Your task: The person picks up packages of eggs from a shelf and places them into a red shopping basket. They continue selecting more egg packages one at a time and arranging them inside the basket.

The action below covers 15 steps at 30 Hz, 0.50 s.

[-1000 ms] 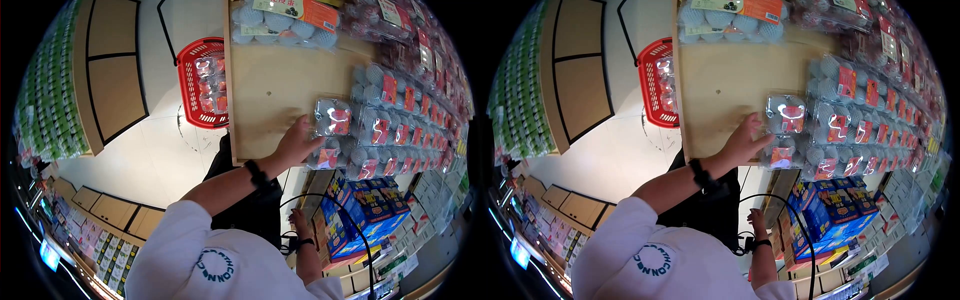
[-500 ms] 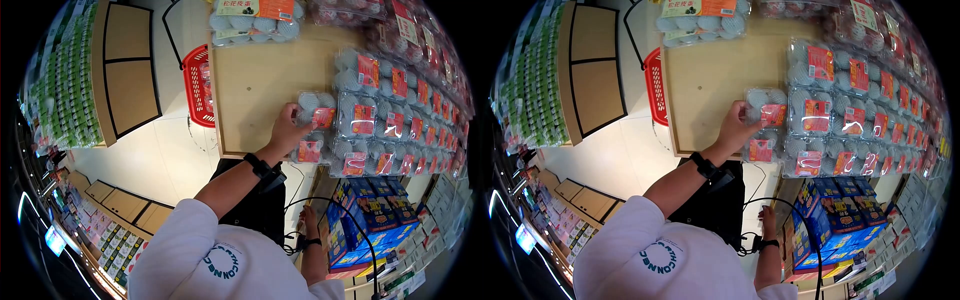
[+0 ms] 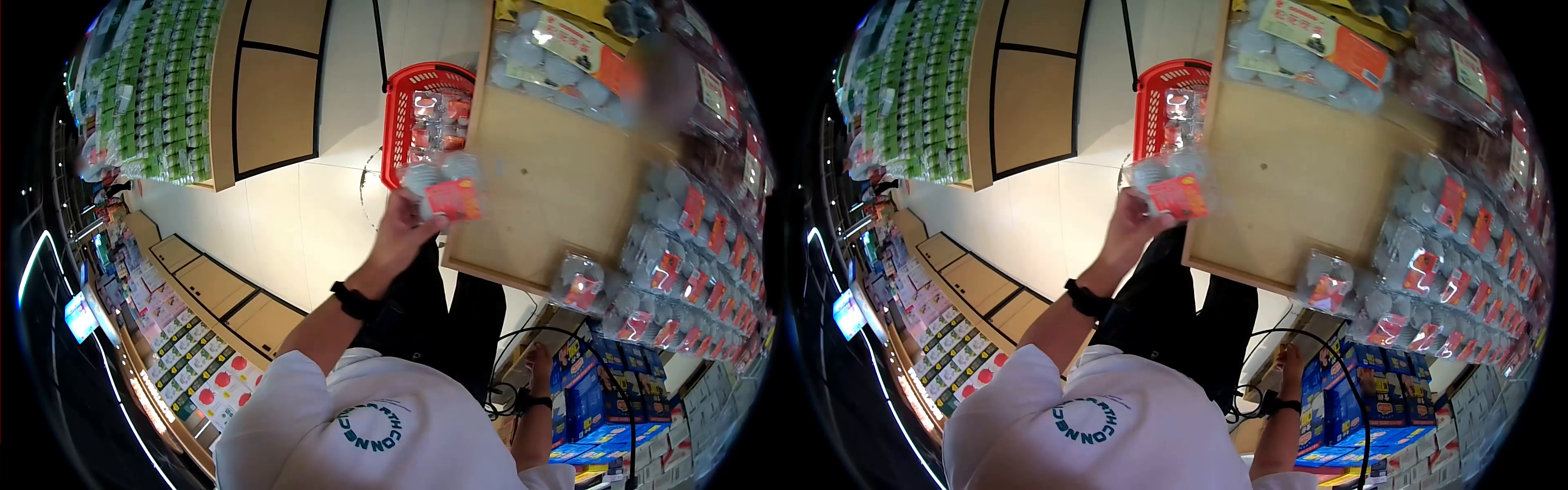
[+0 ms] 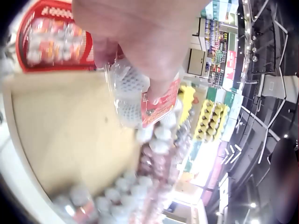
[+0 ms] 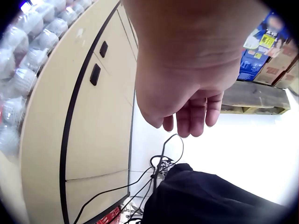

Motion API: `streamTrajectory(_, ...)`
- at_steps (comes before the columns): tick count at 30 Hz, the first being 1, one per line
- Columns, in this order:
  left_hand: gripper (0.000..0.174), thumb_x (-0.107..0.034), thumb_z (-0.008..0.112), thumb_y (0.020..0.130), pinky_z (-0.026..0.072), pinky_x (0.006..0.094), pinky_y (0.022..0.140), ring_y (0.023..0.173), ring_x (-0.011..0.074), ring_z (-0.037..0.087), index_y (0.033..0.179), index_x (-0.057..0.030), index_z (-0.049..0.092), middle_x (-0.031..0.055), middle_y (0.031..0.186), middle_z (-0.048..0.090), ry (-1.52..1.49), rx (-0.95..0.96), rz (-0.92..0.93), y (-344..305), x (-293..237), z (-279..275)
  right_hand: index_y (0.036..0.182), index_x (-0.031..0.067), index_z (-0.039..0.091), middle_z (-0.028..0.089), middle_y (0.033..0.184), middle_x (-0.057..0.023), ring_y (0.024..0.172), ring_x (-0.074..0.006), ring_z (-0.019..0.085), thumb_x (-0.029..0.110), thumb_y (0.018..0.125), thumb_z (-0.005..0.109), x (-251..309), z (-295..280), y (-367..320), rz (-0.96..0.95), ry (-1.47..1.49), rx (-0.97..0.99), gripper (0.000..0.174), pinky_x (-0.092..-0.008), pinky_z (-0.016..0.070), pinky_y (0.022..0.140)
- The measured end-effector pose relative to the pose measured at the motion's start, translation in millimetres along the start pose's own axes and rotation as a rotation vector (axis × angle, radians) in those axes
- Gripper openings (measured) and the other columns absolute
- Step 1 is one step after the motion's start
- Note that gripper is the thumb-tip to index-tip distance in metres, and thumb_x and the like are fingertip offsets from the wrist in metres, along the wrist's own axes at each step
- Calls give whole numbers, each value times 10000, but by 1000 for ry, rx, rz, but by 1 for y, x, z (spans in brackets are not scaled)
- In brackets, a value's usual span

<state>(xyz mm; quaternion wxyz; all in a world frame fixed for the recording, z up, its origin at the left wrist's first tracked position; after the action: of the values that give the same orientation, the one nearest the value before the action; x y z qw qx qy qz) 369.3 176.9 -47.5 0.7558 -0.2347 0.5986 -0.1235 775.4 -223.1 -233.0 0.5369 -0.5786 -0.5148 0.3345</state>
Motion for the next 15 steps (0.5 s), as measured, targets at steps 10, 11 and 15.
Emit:
streamTrajectory(10, 595, -382, 736, 701, 480, 367, 715, 869, 293, 597, 1019, 14, 426, 182, 913, 591, 1120, 23, -168, 146, 133, -210, 1129, 110, 496, 558, 819, -49, 600, -145, 557, 265, 878, 486, -57, 129, -79, 194, -104, 6, 295, -271, 442, 530)
streamTrajectory(11, 624, -384, 732, 689, 472, 379, 759, 905, 321, 589, 1049, 27, 432, 198, 956, 590, 1057, -12, -243, 155, 153, -219, 1135, 109, 492, 561, 843, -59, 614, -149, 565, 262, 877, 487, -57, 143, -87, 206, -110, 17, 300, -275, 450, 539)
streamTrajectory(15, 678, -378, 718, 698, 462, 399, 811, 966, 356, 575, 1125, 38, 395, 228, 1031, 583, 948, -47, -326, 179, 225, -243, 1092, 95, 524, 574, 769, -47, 604, -139, 570, 250, 866, 500, -44, 167, -118, 241, -116, -42, 275, -263, 446, 531)
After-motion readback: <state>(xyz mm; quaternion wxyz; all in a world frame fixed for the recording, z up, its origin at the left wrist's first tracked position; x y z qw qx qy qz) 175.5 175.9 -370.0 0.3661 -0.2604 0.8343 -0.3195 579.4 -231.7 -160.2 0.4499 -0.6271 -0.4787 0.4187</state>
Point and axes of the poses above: each hand's wrist, its own y-axis towards the middle knuckle, its own z-axis out of the palm, x = y × z, the point moved 8 cm from there along y, towards the middle knuckle
